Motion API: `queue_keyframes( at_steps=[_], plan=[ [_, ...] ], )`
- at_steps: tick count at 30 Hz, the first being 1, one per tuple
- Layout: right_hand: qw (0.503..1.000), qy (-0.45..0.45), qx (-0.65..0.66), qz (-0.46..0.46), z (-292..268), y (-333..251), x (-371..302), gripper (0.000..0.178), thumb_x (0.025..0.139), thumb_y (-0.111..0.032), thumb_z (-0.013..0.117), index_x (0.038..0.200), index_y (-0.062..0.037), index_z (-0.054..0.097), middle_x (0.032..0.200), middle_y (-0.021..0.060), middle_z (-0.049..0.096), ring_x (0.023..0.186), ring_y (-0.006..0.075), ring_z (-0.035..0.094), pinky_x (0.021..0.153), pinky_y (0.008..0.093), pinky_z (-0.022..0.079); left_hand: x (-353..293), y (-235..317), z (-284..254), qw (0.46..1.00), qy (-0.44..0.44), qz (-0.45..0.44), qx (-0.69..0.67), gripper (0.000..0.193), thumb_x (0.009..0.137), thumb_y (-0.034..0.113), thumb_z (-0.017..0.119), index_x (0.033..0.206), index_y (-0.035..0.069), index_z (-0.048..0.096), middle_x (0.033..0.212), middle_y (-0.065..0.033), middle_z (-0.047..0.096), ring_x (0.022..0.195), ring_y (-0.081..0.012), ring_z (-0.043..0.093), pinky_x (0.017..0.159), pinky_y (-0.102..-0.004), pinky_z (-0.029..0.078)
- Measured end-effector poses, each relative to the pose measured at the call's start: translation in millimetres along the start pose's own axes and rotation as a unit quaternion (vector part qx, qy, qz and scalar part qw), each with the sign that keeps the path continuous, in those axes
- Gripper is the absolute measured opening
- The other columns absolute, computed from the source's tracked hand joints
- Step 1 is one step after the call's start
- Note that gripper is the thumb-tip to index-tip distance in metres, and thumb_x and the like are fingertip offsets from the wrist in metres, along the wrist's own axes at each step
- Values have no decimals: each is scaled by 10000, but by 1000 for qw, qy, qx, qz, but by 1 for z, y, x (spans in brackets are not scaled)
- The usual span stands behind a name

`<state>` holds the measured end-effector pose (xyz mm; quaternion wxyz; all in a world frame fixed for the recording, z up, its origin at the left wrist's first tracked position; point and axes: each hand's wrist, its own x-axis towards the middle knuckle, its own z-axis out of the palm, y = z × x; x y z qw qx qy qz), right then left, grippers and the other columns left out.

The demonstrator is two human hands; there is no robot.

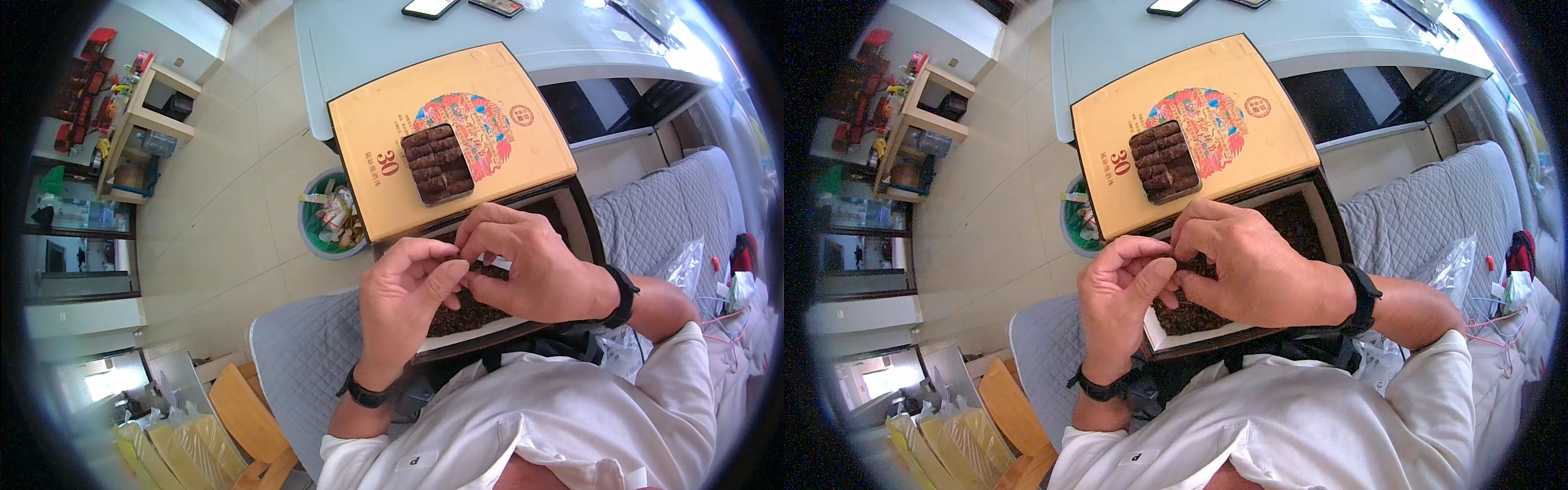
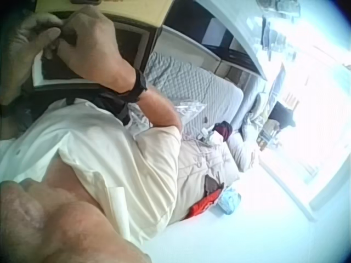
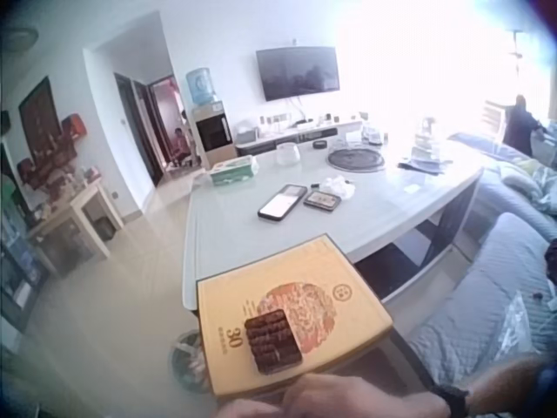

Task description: The person trims the ends of small cigar-like rods using scissors and places them into a compartmented tray. They repeatedly pick up rods, cut the ends, and arrange the trimmed pieces in the tray.

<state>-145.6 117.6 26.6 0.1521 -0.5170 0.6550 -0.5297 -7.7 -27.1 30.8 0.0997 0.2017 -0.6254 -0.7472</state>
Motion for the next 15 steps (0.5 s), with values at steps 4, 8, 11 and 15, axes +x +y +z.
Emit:
queue_keyframes(
  at_steps=[4,8,11,15],
  plan=[
    [999,-19,16,27,-4,0,1,166,793,-65,794,873,18,675,853,149,666,746,316,672,630,367,538,2,-2,-3,999,19,1,-40,132,953,27,707,1063,-47,700,910,-105,723,783,-163,714,720,-304,627],
    [995,-46,48,74,-12,-2,4,128,869,-44,767,947,41,712,787,110,704,715,215,705,638,322,555,7,-4,-6,997,32,4,-74,101,954,21,702,1029,-47,714,924,-116,728,779,-186,723,738,-331,640],
    [927,-18,302,223,-4,2,3,96,922,-23,735,987,47,725,834,84,738,756,118,700,667,269,571,10,-5,-6,992,32,14,-121,93,952,18,702,1017,-48,714,932,-125,733,780,-197,726,752,-351,646],
    [892,-23,370,258,-8,4,10,76,941,1,712,996,50,729,868,60,741,785,89,688,692,242,576,14,-7,-8,991,24,45,-127,96,959,20,693,1028,-45,708,961,-128,730,804,-201,726,769,-367,647]
  ],
)
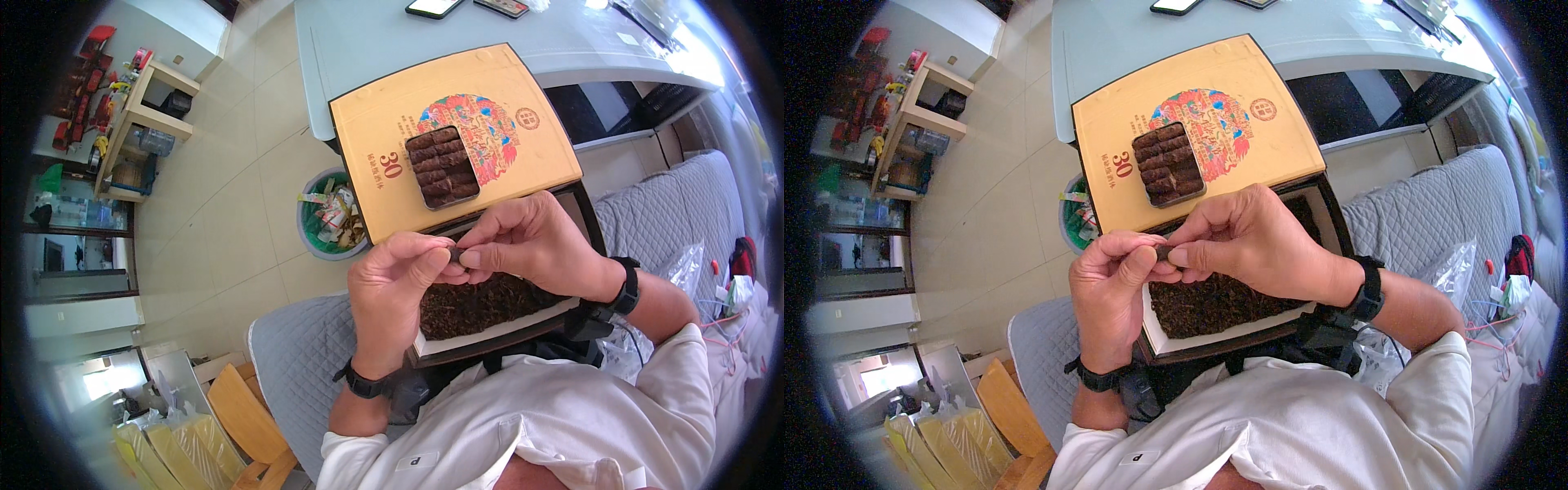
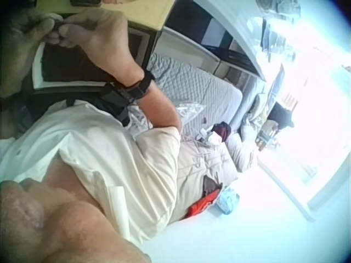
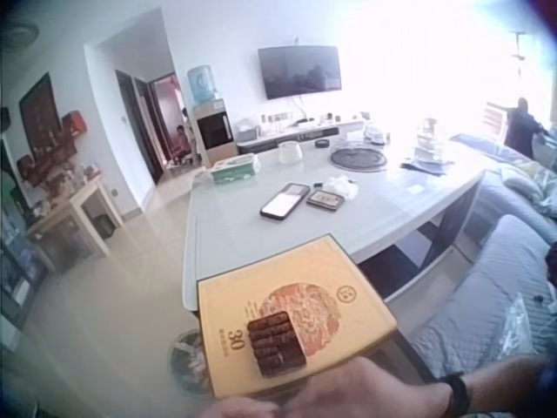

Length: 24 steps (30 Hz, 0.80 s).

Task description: The person trims the ends of small cigar-like rods using scissors and places them into a compartmented tray. They repeatedly pick up rods, cut the ends, and arrange the trimmed pieces in the tray.

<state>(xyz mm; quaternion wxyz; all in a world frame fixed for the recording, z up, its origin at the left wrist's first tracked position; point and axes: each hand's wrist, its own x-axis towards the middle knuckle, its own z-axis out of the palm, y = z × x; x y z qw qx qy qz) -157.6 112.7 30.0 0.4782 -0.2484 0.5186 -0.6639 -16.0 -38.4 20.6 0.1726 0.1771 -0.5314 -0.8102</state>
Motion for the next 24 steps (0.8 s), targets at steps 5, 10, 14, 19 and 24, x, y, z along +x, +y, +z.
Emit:
queue_keyframes(
  at_steps=[5,10,14,19,24],
  plan=[
    [994,29,-90,-46,-4,-4,10,108,911,-16,744,997,45,723,843,68,739,758,95,688,664,256,567,14,-4,-5,995,-39,74,55,168,982,61,673,1126,-24,683,1063,-146,723,855,-189,729,763,-329,624],
    [879,63,-408,-239,-10,-14,27,116,855,-38,757,952,6,710,811,118,687,737,240,683,657,349,542,45,7,-26,950,-13,195,244,222,981,45,658,1196,-3,686,1245,-150,662,1093,-193,668,898,-323,560],
    [851,56,-438,-284,-15,-4,39,98,834,-31,740,920,-3,702,837,146,651,794,348,651,697,415,530,72,11,-35,882,-54,254,394,270,960,100,668,1225,73,713,1464,-187,548,1291,-278,569,1076,-381,451],
    [835,45,-466,-289,-18,-3,46,106,828,-31,725,927,0,701,869,153,645,839,360,647,728,436,527,91,5,-43,838,-107,265,465,318,988,179,658,1293,101,698,1597,-156,424,1460,-302,427,1162,-414,370],
    [837,46,-461,-290,-21,3,51,99,831,-39,715,922,-2,696,877,158,640,842,369,644,734,449,522,97,8,-33,849,-116,247,453,337,1019,211,619,1326,84,676,1588,-161,434,1458,-305,427,1163,-405,371]
  ],
)
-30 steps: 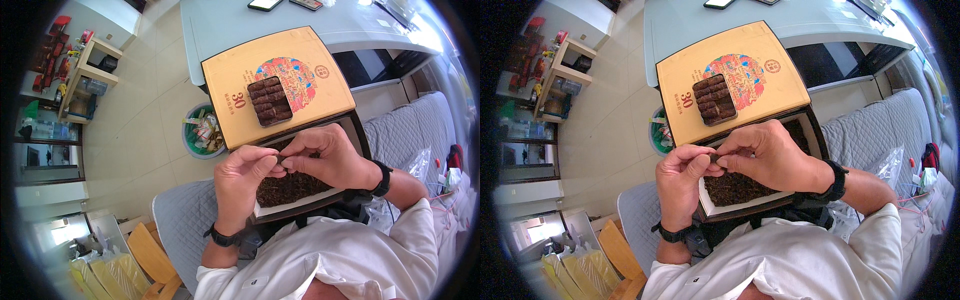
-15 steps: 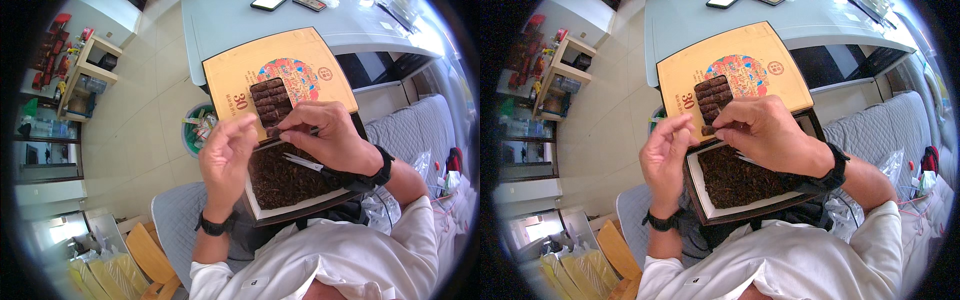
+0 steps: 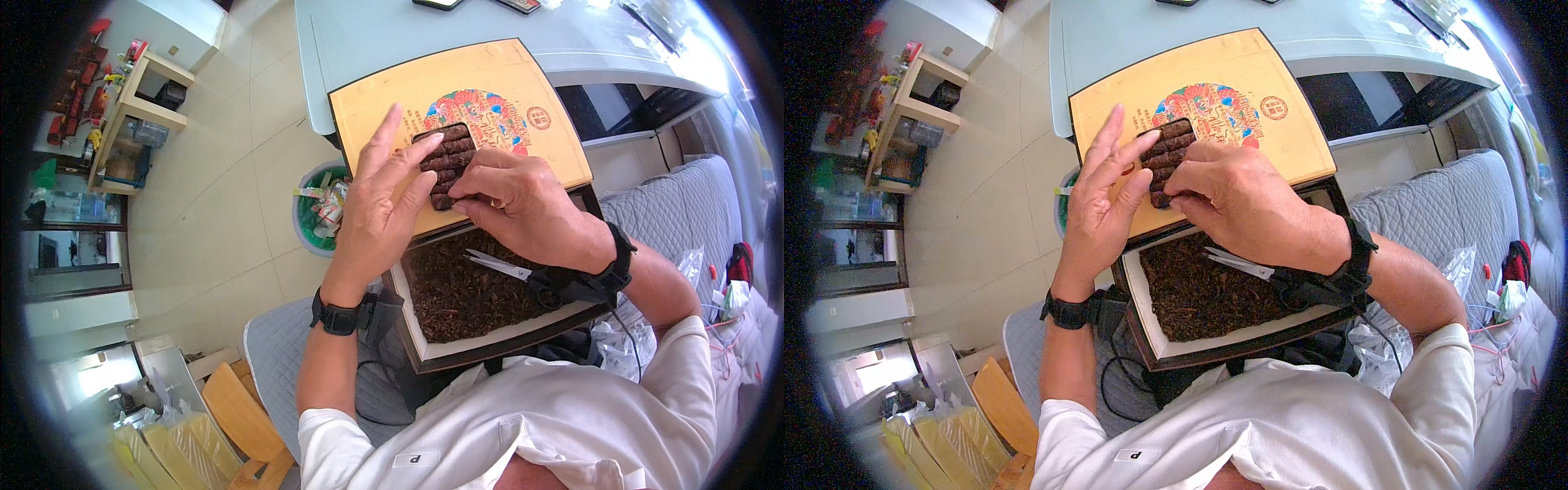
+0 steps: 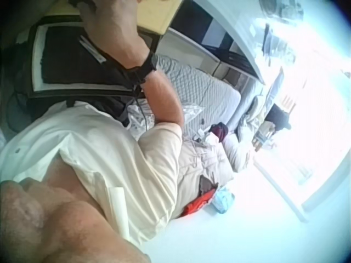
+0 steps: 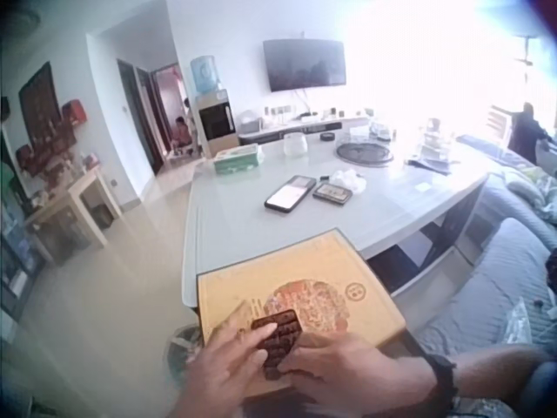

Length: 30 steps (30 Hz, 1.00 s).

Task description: The person trims the ends of small cigar-like rods using scissors and places them into a compartmented tray. They repeatedly pick up rods, cut the ends, and arrange the trimmed pieces in the tray.

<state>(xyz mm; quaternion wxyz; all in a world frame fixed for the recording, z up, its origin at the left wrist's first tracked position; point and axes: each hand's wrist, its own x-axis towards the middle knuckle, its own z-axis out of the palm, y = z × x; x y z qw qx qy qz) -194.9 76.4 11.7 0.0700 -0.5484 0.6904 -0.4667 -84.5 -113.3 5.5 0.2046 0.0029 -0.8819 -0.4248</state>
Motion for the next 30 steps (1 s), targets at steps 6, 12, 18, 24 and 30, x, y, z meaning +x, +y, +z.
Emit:
queue_keyframes(
  at_steps=[6,12,18,24,30],
  plan=[
    [1000,0,-2,1,2,0,1,99,822,-20,690,919,1,685,870,164,630,826,382,639,732,456,521,0,-10,0,998,-42,-27,-48,347,1023,200,609,1319,24,653,1528,-193,491,1392,-334,493,1126,-408,414],
    [1000,-3,-11,14,2,-3,3,107,806,-7,675,911,9,671,870,173,631,811,388,641,730,457,522,3,-8,-12,995,-103,14,10,485,948,251,716,1355,8,614,1554,-178,457,1404,-347,475,1147,-421,395],
    [997,-1,10,76,3,-8,6,75,813,-5,670,887,-2,656,814,163,644,776,362,660,700,442,526,3,-6,-15,992,-126,-8,20,631,843,141,792,1434,93,574,1582,-125,439,1467,-289,411,1195,-403,342],
    [997,-24,5,75,1,-6,6,54,824,-10,669,876,-1,656,822,167,658,783,367,660,707,446,526,4,-7,-15,991,-130,-23,-6,652,824,86,780,1439,86,564,1566,-117,455,1460,-290,419,1200,-399,336],
    [999,-18,-22,29,0,-3,5,57,828,-17,666,880,6,672,843,172,661,810,389,652,725,458,526,5,-4,-17,991,-132,-23,2,650,813,146,795,1421,81,576,1548,-119,470,1444,-290,436,1193,-398,344]
  ],
)
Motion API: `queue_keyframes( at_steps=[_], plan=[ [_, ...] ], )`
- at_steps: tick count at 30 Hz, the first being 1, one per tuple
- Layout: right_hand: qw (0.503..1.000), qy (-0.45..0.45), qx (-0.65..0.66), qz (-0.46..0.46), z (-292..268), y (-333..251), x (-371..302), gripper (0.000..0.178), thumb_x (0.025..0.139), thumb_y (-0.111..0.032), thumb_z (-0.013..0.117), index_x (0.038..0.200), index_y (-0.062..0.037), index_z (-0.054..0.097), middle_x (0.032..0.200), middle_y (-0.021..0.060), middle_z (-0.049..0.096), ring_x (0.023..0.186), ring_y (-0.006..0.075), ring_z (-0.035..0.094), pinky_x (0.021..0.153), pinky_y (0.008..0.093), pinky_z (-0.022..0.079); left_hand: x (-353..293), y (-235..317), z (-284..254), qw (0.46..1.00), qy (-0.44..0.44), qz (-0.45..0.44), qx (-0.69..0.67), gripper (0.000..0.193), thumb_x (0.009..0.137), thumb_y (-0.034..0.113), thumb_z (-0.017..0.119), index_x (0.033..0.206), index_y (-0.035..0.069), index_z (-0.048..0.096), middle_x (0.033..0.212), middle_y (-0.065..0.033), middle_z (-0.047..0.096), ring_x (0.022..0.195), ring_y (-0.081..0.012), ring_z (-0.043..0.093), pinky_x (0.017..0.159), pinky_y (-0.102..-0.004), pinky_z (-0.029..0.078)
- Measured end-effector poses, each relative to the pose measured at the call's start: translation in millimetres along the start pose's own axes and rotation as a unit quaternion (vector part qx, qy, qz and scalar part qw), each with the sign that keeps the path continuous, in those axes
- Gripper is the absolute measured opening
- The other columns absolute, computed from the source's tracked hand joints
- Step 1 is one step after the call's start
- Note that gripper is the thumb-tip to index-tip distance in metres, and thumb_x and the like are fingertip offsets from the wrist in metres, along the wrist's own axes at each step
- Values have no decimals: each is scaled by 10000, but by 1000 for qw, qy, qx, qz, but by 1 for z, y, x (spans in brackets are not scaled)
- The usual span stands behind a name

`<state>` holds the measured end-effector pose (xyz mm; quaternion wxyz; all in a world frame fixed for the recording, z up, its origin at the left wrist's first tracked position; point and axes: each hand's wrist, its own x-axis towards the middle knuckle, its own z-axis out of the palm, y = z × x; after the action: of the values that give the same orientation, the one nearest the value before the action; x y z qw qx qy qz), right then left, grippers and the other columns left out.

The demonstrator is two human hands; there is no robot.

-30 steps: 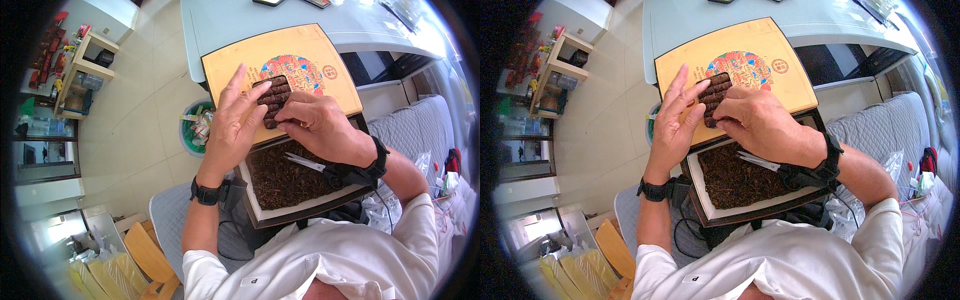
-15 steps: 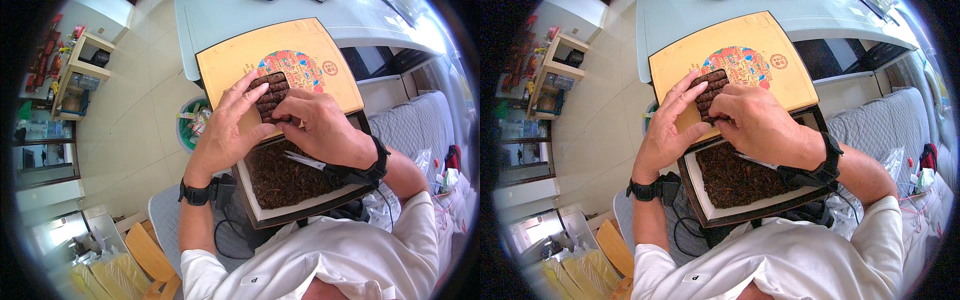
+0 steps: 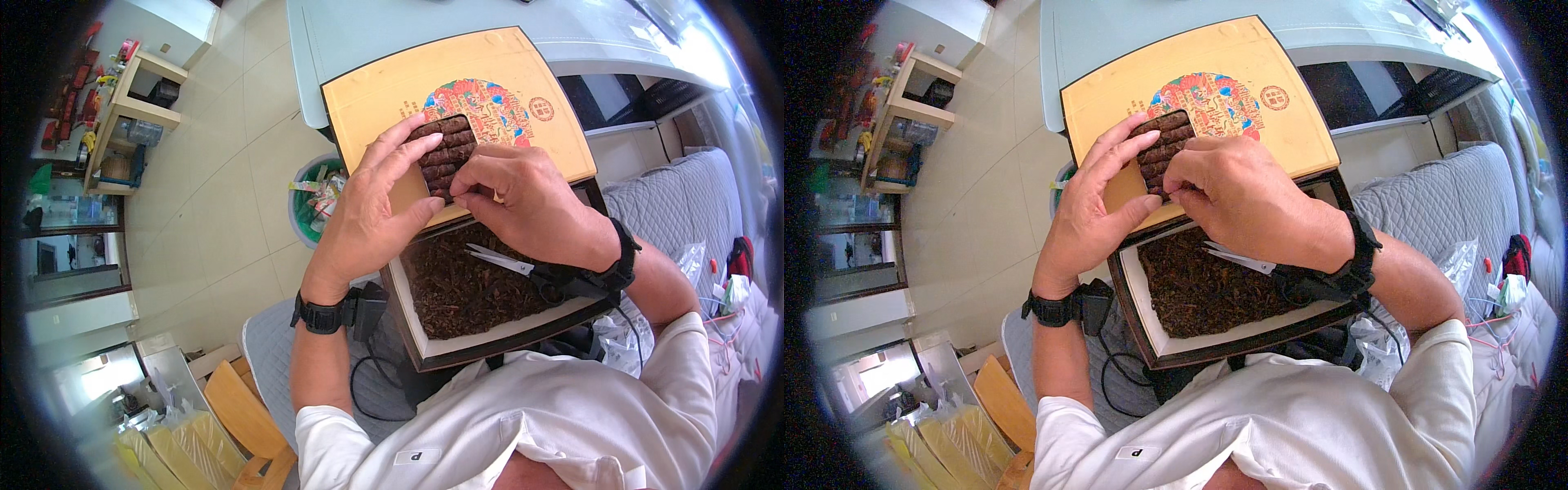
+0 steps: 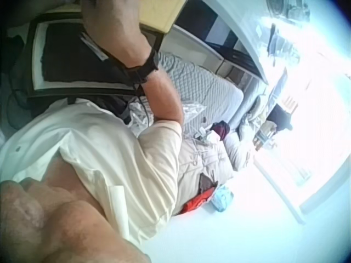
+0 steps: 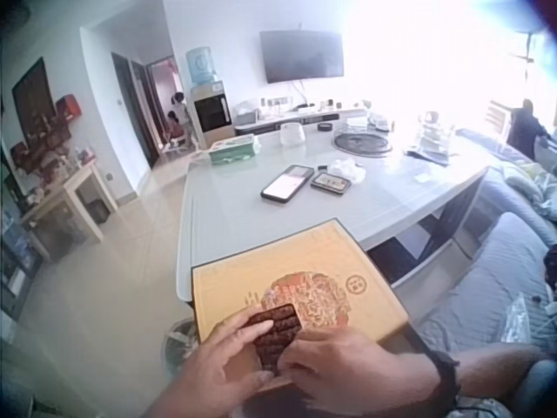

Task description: The person trims the ends of small cigar-like rods using scissors and places them into a compartmented tray. They repeatedly pick up rods, cut the ends, and arrange the trimmed pieces in the tray.

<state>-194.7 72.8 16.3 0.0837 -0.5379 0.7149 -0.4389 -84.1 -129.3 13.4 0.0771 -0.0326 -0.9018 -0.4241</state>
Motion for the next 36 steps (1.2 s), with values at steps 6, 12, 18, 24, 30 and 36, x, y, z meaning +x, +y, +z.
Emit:
queue_keyframes(
  at_steps=[6,12,18,24,30,36],
  plan=[
    [1000,3,8,-1,4,3,-2,50,829,-17,668,871,4,685,840,171,653,811,384,653,718,454,525,2,1,9,999,33,11,1,556,840,125,779,1361,54,599,1524,-153,477,1391,-336,487,1143,-416,413],
    [1000,1,12,-11,3,7,0,41,833,-20,673,862,2,691,832,168,651,801,378,655,707,449,522,1,2,9,1000,26,-5,-7,584,869,205,785,1402,74,586,1539,-121,475,1429,-285,450,1176,-395,360],
    [999,22,31,12,5,7,-1,60,824,-11,708,872,0,672,828,155,650,767,332,659,679,402,526,0,2,9,1000,26,-8,-5,576,872,191,777,1402,75,586,1542,-124,471,1432,-289,449,1178,-395,357],
    [1000,9,24,19,2,8,0,102,823,-1,742,880,2,657,810,119,641,714,248,663,635,345,531,-1,7,9,1000,20,-10,-3,566,876,132,748,1411,72,575,1549,-132,459,1434,-298,447,1182,-404,352],
    [999,1,31,34,0,4,4,64,807,-21,692,859,12,673,808,184,655,774,376,654,701,427,524,-3,6,14,1000,25,-6,-9,586,871,70,722,1432,75,551,1568,-132,427,1457,-296,413,1195,-406,332],
    [998,-12,42,39,-3,3,5,75,809,-23,692,868,21,677,840,184,680,790,365,670,711,415,537,-2,6,14,999,30,-3,12,582,859,60,723,1416,78,554,1559,-150,422,1425,-333,447,1162,-419,382]
  ],
)
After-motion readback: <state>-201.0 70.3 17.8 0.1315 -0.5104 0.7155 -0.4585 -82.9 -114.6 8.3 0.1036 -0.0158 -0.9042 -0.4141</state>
